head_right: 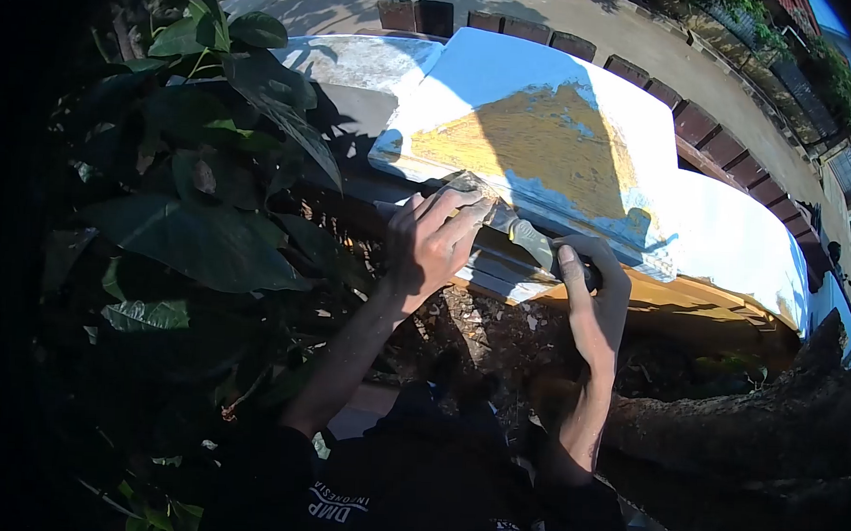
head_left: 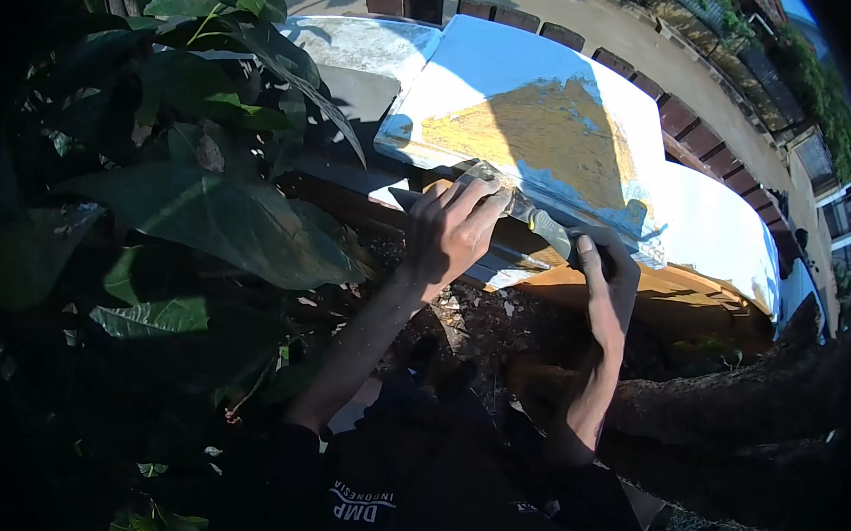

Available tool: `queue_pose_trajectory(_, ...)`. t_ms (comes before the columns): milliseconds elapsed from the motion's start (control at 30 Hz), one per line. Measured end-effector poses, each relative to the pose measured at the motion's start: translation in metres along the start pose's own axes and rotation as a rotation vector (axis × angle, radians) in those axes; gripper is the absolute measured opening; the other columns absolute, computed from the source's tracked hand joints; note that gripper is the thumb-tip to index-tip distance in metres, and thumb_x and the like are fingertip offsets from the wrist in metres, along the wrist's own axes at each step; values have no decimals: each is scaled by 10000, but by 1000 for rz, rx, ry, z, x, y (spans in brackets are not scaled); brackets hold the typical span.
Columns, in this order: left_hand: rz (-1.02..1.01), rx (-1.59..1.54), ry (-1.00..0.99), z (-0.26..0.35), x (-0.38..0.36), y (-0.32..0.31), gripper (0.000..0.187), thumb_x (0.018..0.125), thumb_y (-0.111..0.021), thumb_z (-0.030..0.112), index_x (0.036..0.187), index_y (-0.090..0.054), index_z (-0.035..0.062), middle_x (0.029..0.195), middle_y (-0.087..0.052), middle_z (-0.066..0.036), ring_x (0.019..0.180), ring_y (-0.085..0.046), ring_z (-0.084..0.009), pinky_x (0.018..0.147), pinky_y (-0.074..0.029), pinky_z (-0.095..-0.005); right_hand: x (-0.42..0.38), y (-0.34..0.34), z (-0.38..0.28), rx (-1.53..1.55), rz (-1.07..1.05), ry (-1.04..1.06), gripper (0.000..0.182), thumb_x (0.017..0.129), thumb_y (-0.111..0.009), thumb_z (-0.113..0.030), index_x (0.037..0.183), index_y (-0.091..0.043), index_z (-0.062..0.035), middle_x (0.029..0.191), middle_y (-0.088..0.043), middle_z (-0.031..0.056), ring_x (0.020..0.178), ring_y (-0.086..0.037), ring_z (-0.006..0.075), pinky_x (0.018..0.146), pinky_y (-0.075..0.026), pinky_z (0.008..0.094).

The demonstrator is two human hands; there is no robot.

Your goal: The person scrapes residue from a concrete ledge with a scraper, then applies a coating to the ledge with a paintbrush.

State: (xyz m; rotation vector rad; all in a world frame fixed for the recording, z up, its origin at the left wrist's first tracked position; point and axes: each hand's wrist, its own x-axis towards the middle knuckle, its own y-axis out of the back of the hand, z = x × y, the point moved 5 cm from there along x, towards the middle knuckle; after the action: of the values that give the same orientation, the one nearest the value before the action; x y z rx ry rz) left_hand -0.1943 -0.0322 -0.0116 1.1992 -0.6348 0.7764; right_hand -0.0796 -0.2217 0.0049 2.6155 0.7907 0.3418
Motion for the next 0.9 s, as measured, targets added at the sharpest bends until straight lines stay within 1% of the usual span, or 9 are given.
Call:
queue_pose_trajectory(167,-21,-29,-194,32,4,-49,177,825,-758,94,1000,-773,108,1066,-696,-9,827,-654,-172,718,-478,-334,-9,3,-4,-242,-167,-39,463,1009,-653,-194,1454,-552,-117,965,-698,164,827,-608,179,797,-491,338)
queue_pose_trajectory(233,-24,-191,-111,24,25,-36,177,827,-782,109,1003,-767,102,1050,-689,-26,802,-664,-213,730,-514,-347,-10,8,0,-268,-159,-99,560,1009,-647,-188,1539,-468,-163,966,-699,195,807,-627,197,784,-501,374)
queue_pose_trajectory(267,26,-184,-49,10,34,-24,184,832,-790,117,1013,-763,92,1039,-684,-45,798,-666,-233,734,-519,-356,-13,15,-4,-306,-137,-166,537,1018,-624,-198,1536,-482,-197,964,-701,217,799,-678,274,773,-514,421)
queue_pose_trajectory(400,339,40,300,-108,33,5,212,868,-802,200,1010,-739,56,986,-668,-118,821,-666,-306,752,-530,-399,-24,28,10,-569,72,43,417,1033,-590,-246,1449,-592,-215,891,-680,199,838,-686,384,742,-523,459)
queue_pose_trajectory(533,419,280,423,-121,35,1,268,863,-817,281,939,-716,45,913,-660,-148,821,-657,-341,740,-525,-433,-8,14,-5,-844,64,29,380,1034,-581,-291,1406,-631,-236,863,-692,196,825,-702,373,718,-554,467)
queue_pose_trajectory(633,442,375,450,-126,33,-11,300,846,-833,303,907,-704,39,889,-655,-151,798,-651,-347,716,-515,-448,22,-8,-29,-856,1,217,301,1032,-574,-263,1290,-697,-167,815,-685,192,785,-698,367,666,-544,459)
queue_pose_trajectory(733,579,383,274,-141,26,-20,286,817,-848,301,856,-660,89,851,-606,-117,770,-609,-338,640,-459,-452,38,-29,-48,-943,88,433,192,993,-616,-237,996,-723,-78,780,-678,182,750,-688,346,653,-519,477)
queue_pose_trajectory(833,593,425,261,-134,24,-17,283,802,-859,289,856,-658,97,854,-609,-112,800,-610,-340,646,-460,-448,22,-17,-69,-956,-45,224,198,991,-619,-234,1076,-739,-102,825,-695,193,771,-698,338,687,-533,465)
queue_pose_trajectory(900,618,408,232,-134,26,-15,285,805,-857,292,864,-662,92,858,-613,-114,802,-608,-343,651,-463,-449,17,-16,-49,-842,36,345,236,996,-629,-237,1177,-742,-137,890,-715,197,805,-694,365,712,-543,457)
